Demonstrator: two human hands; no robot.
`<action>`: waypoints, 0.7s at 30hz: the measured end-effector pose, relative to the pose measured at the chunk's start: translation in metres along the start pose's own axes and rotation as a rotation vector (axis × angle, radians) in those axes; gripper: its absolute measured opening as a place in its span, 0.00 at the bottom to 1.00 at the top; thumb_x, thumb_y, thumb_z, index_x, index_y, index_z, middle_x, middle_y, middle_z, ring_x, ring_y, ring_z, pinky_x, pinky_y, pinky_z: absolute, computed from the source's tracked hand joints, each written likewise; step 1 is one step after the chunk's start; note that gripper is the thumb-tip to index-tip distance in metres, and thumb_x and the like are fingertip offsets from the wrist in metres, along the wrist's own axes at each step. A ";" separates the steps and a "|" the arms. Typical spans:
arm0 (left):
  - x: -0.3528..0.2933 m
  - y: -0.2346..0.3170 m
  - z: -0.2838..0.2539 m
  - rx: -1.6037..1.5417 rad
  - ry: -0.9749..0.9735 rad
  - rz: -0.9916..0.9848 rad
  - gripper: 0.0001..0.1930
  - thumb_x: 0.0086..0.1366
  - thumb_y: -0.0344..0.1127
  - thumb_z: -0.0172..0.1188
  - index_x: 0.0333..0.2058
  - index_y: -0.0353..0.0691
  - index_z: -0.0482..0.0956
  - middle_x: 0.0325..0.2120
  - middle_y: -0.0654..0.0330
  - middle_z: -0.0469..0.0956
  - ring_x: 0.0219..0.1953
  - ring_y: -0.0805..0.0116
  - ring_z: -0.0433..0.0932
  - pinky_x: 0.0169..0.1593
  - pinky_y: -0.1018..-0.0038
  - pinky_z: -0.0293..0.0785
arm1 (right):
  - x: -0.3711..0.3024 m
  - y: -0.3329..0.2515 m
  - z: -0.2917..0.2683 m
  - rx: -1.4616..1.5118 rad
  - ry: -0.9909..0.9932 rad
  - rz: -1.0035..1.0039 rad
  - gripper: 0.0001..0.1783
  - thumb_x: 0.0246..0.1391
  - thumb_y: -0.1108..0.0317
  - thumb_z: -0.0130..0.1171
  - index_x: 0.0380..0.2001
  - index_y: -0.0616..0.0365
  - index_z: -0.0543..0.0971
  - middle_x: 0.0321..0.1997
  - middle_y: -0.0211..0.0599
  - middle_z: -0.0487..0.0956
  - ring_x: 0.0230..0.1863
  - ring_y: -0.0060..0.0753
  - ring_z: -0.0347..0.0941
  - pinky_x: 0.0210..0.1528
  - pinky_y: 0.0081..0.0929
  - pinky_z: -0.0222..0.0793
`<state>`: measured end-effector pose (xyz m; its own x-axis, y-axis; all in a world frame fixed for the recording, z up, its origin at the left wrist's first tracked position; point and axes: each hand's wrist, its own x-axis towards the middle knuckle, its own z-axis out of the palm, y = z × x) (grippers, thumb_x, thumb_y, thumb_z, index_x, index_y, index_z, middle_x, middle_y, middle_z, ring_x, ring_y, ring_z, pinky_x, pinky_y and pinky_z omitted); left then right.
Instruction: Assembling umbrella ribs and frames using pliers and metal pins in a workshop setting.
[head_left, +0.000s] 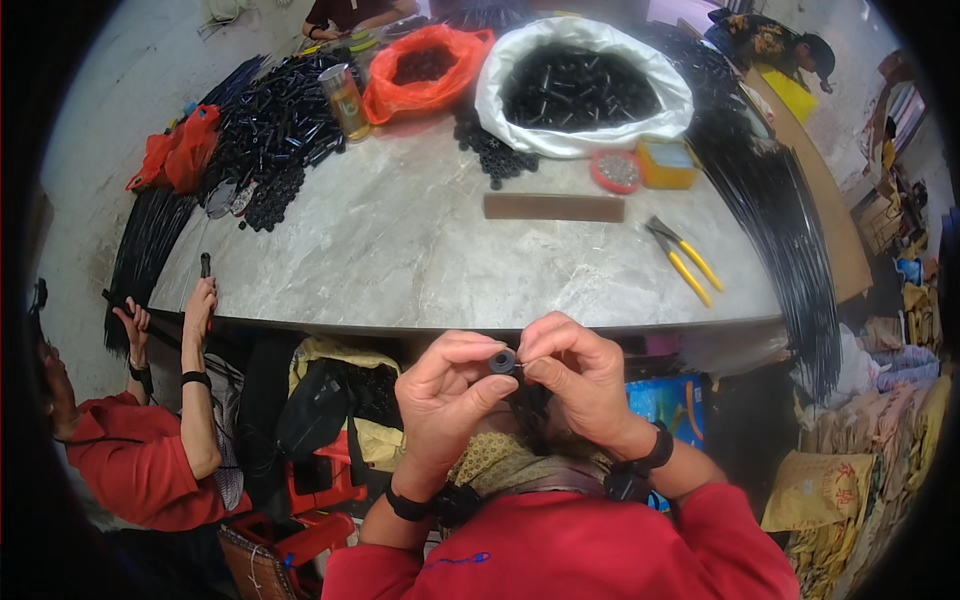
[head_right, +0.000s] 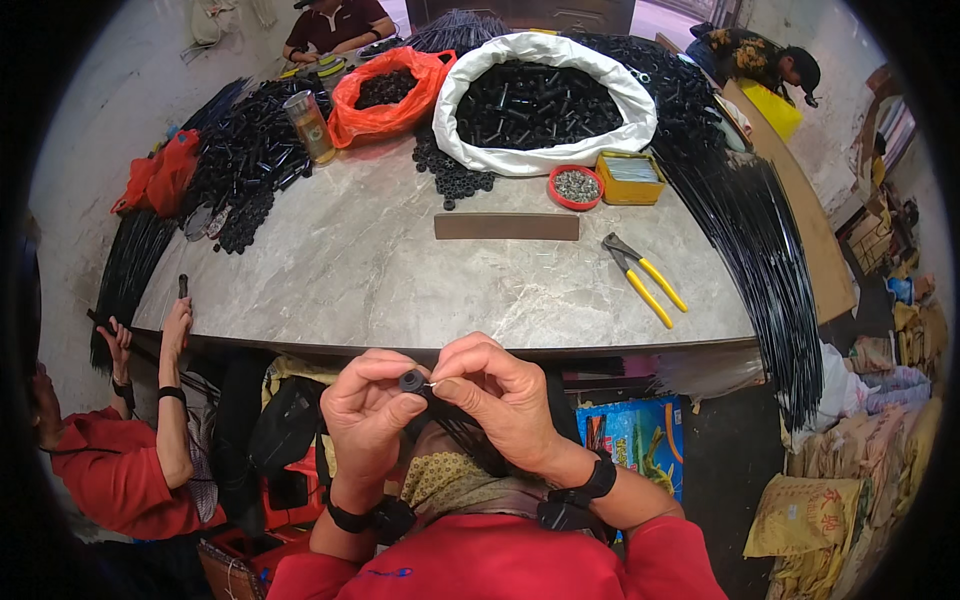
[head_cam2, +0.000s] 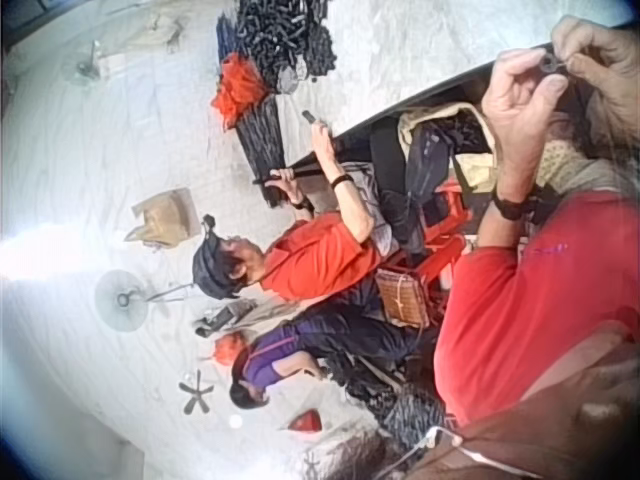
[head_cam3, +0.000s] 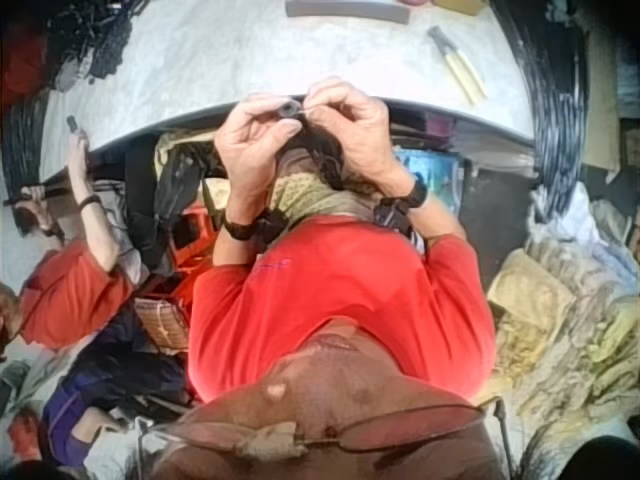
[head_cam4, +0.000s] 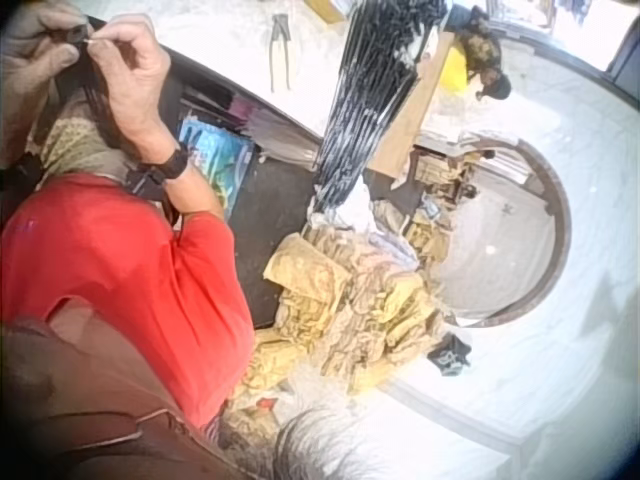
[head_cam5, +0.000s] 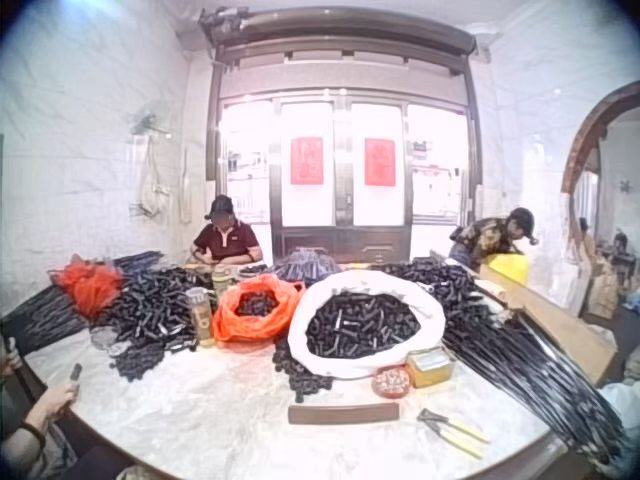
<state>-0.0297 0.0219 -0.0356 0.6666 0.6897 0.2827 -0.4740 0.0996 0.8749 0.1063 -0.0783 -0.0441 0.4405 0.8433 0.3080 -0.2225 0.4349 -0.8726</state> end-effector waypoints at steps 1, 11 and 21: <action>0.000 0.000 0.000 0.000 0.000 0.000 0.16 0.55 0.16 0.68 0.43 0.28 0.77 0.41 0.53 0.77 0.44 0.66 0.80 0.49 0.74 0.78 | 0.000 0.001 0.000 0.000 0.003 -0.004 0.05 0.58 0.77 0.64 0.38 0.61 0.81 0.43 0.33 0.75 0.44 0.19 0.71 0.48 0.19 0.68; 0.000 -0.002 -0.002 -0.002 -0.037 0.027 0.15 0.57 0.15 0.65 0.44 0.26 0.77 0.44 0.53 0.75 0.45 0.68 0.79 0.48 0.74 0.80 | -0.001 0.002 0.001 0.006 0.002 -0.009 0.05 0.59 0.77 0.63 0.38 0.61 0.80 0.42 0.33 0.75 0.43 0.19 0.70 0.48 0.19 0.67; 0.002 -0.003 -0.001 0.005 -0.036 0.019 0.15 0.57 0.14 0.65 0.44 0.27 0.78 0.44 0.53 0.75 0.44 0.68 0.79 0.48 0.73 0.80 | 0.000 0.003 0.000 0.027 0.001 -0.012 0.04 0.60 0.76 0.63 0.38 0.62 0.79 0.42 0.33 0.75 0.42 0.19 0.70 0.47 0.19 0.67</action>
<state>-0.0280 0.0240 -0.0379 0.6778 0.6653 0.3129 -0.4836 0.0829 0.8714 0.1060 -0.0767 -0.0470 0.4437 0.8379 0.3179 -0.2406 0.4531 -0.8584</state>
